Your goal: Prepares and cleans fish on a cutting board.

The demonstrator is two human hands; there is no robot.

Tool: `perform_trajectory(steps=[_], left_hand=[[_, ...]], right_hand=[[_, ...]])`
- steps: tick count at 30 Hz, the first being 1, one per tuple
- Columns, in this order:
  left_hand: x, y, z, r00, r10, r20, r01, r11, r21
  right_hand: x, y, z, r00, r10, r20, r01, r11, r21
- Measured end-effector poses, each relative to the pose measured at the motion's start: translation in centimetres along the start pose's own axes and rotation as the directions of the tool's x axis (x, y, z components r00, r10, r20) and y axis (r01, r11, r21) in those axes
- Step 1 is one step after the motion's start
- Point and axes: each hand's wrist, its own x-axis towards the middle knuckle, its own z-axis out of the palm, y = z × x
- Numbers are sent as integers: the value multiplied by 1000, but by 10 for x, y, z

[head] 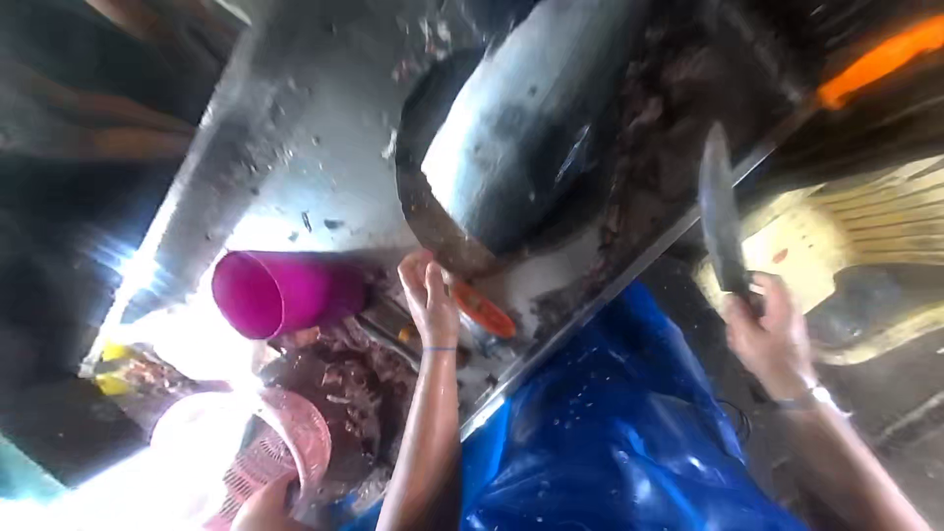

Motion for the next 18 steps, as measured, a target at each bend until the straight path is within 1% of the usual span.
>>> perform_trajectory(steps=[1, 3, 5, 7, 9, 11, 14, 15, 18], left_hand=[[-2, 6, 8, 999, -29, 14, 29, 999, -29], [-2, 17, 25, 993, -119, -14, 117, 987, -108], [1, 27, 41, 975, -206, -87, 189, 967, -174], [-2, 35, 53, 951, -263, -164, 223, 948, -228], [-13, 39, 63, 918, -314, -241, 238, 925, -296], [-25, 42, 70, 894, -341, -290, 242, 914, -325], [-53, 47, 77, 861, -378, -339, 276, 908, -314], [-66, 48, 80, 854, -389, -345, 279, 903, -327], [-100, 44, 87, 816, -439, -375, 289, 873, -393]], right_hand=[[16, -6, -6, 1000, -9, 9, 9, 998, -55], [59, -17, -14, 998, -38, 42, 44, 985, -164], [116, -29, -17, 997, -44, 69, 63, 952, -301], [169, -42, -19, 994, -64, 89, 94, 909, -406], [217, -52, -17, 988, -95, 123, 141, 881, -451], [257, -54, -11, 973, -157, 170, 221, 851, -477], [300, -42, -4, 924, -307, 229, 383, 769, -511], [309, -42, -6, 910, -329, 253, 414, 748, -519], [323, -58, -19, 900, -288, 328, 426, 738, -523]])
